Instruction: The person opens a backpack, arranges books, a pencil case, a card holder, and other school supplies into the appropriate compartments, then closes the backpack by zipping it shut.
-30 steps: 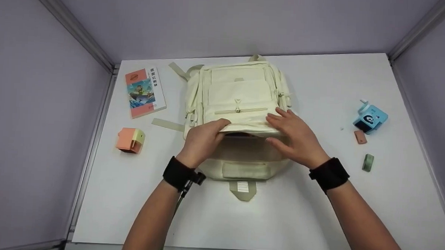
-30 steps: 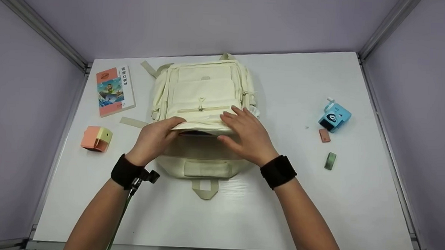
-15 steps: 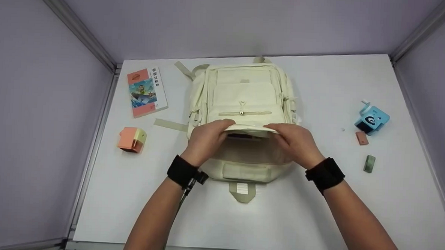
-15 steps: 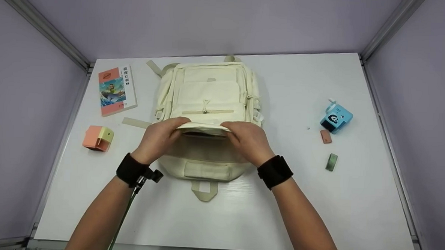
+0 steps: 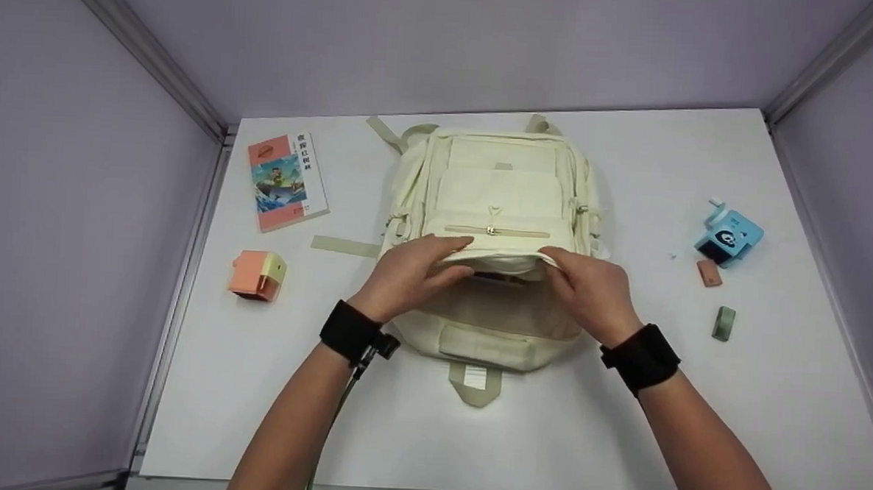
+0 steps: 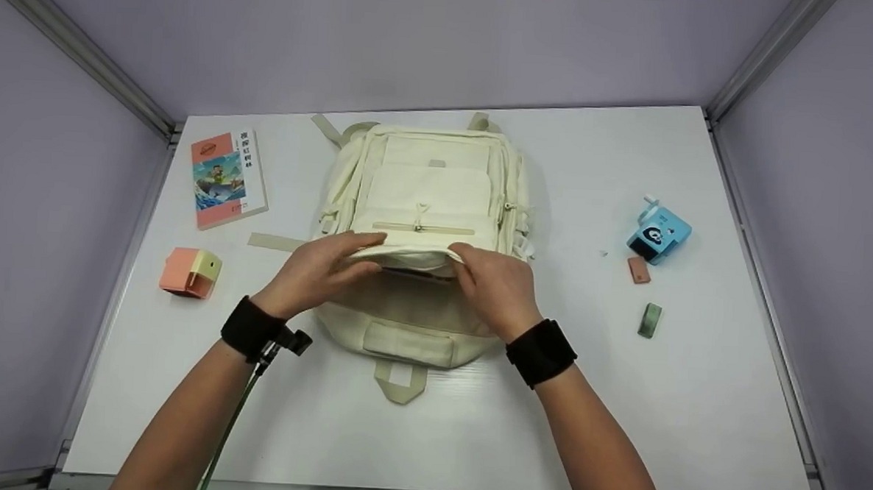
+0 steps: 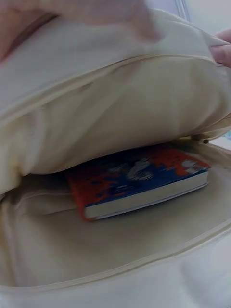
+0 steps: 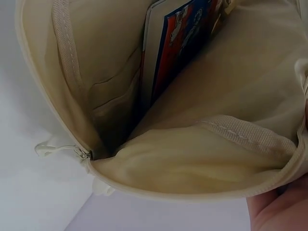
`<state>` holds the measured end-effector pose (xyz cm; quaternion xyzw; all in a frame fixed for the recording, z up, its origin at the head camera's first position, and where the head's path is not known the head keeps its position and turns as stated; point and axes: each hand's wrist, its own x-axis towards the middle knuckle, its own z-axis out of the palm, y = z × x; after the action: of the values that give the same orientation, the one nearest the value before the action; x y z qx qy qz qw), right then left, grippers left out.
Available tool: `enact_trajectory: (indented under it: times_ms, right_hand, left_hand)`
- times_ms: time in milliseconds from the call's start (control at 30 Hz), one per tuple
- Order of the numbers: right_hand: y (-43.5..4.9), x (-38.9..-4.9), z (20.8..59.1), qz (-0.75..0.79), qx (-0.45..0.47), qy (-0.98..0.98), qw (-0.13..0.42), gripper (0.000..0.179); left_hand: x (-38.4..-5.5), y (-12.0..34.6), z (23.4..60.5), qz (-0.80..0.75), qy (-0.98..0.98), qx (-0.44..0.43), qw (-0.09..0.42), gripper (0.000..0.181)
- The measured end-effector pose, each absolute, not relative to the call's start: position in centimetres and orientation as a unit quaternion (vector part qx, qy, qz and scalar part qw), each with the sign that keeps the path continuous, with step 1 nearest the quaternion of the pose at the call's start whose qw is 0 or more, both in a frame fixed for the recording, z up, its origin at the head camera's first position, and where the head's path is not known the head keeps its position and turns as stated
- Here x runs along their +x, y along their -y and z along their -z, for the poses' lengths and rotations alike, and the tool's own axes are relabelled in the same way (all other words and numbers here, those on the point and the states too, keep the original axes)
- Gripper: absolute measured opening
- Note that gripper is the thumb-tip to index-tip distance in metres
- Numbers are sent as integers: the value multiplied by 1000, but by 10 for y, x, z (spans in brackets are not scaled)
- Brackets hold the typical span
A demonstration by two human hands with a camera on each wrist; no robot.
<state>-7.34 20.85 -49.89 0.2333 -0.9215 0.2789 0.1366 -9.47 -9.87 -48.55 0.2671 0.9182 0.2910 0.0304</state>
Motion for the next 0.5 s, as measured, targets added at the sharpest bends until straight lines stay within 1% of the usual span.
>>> enact_trajectory:
  times_ms: [100, 167, 233, 367, 500]
  right_hand:
    - [-213, -72, 498, -278, 223, 926, 128, 22]
    - [-217, -71, 499, -276, 219, 928, 122, 24]
    - [-220, -69, 499, -275, 217, 929, 119, 25]
    - [-224, -67, 501, -272, 215, 930, 120, 25]
    - [-224, -65, 503, -269, 223, 928, 126, 25]
  left_hand:
    - [-105, 116, 490, -305, -920, 244, 18, 55]
    - [-117, 131, 495, -287, -936, 204, 7, 57]
    - [-131, 148, 504, -250, -956, 153, 8, 59]
    - [-155, 183, 529, -168, -982, 72, 46, 62]
    - [-166, 212, 555, -130, -988, 8, 88, 66]
